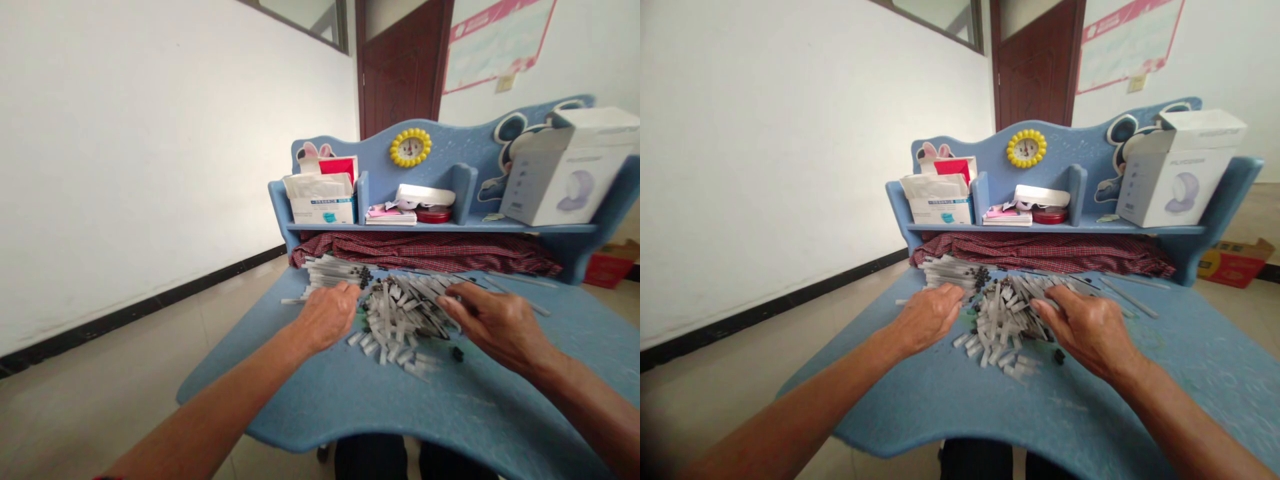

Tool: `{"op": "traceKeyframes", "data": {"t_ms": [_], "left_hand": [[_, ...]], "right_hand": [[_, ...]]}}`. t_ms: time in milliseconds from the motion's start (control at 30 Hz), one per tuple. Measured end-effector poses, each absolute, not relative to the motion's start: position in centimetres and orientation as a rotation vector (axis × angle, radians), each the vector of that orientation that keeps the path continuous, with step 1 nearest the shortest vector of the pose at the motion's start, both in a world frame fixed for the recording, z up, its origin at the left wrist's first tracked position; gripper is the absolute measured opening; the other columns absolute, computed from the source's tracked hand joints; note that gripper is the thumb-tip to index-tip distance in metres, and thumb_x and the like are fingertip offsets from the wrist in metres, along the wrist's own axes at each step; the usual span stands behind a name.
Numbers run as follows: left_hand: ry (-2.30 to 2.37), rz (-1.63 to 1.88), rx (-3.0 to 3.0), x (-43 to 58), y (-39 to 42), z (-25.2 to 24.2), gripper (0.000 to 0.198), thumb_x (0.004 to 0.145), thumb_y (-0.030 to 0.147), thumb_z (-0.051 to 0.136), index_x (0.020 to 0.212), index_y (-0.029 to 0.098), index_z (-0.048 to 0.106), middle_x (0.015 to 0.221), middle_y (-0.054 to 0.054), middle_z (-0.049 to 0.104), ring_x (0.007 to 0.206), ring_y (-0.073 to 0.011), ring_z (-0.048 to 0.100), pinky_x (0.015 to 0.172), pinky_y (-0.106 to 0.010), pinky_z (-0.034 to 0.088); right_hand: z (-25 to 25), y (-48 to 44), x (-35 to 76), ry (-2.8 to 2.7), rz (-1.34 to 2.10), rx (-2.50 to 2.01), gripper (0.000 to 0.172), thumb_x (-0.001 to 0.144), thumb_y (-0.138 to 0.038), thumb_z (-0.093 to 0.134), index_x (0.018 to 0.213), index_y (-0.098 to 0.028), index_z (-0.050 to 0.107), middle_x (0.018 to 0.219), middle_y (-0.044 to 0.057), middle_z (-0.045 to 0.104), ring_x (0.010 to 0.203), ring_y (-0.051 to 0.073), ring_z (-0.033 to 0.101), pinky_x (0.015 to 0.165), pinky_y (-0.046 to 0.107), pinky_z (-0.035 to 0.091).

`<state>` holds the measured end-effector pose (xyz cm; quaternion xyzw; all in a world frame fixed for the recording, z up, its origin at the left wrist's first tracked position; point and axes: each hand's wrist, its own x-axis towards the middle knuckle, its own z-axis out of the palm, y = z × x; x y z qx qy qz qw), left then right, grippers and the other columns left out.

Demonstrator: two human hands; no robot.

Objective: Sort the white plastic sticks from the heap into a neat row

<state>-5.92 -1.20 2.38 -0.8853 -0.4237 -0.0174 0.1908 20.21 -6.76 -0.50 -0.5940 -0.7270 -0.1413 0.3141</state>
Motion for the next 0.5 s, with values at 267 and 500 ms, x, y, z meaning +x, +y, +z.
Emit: {"op": "traceKeyframes", "data": {"t_ms": [267, 500], "left_hand": [[-0.799, -0.362, -2.703, -1.2, -3.6, 2.8, 0.019, 0.092, 0.022, 0.038, 0.105, 0.018, 0.052, 0.084, -0.003, 0.054, 0.078, -0.0165, 0.055, 0.066, -0.026, 0.048], [-0.73, -0.541, -2.709, -0.8, -2.6, 1.1, 0.026, 0.094, 0.024, 0.034, 0.112, 0.018, 0.052, 0.079, -0.003, 0.057, 0.074, -0.0152, 0.057, 0.064, -0.025, 0.049]], "right_hand": [[0.1, -7.6, 19.3, -1.949, 0.097, -1.353, 0.034, 0.091, -0.039, 0.04, 0.066, -0.02, 0.053, 0.049, -0.003, 0.046, 0.043, 0.01, 0.043, 0.047, 0.022, 0.033], [0.5, -7.0, 19.7, -1.865, 0.375, -1.335, 0.044, 0.091, -0.043, 0.039, 0.055, -0.019, 0.048, 0.047, -0.004, 0.042, 0.043, 0.009, 0.041, 0.043, 0.02, 0.033]]}}
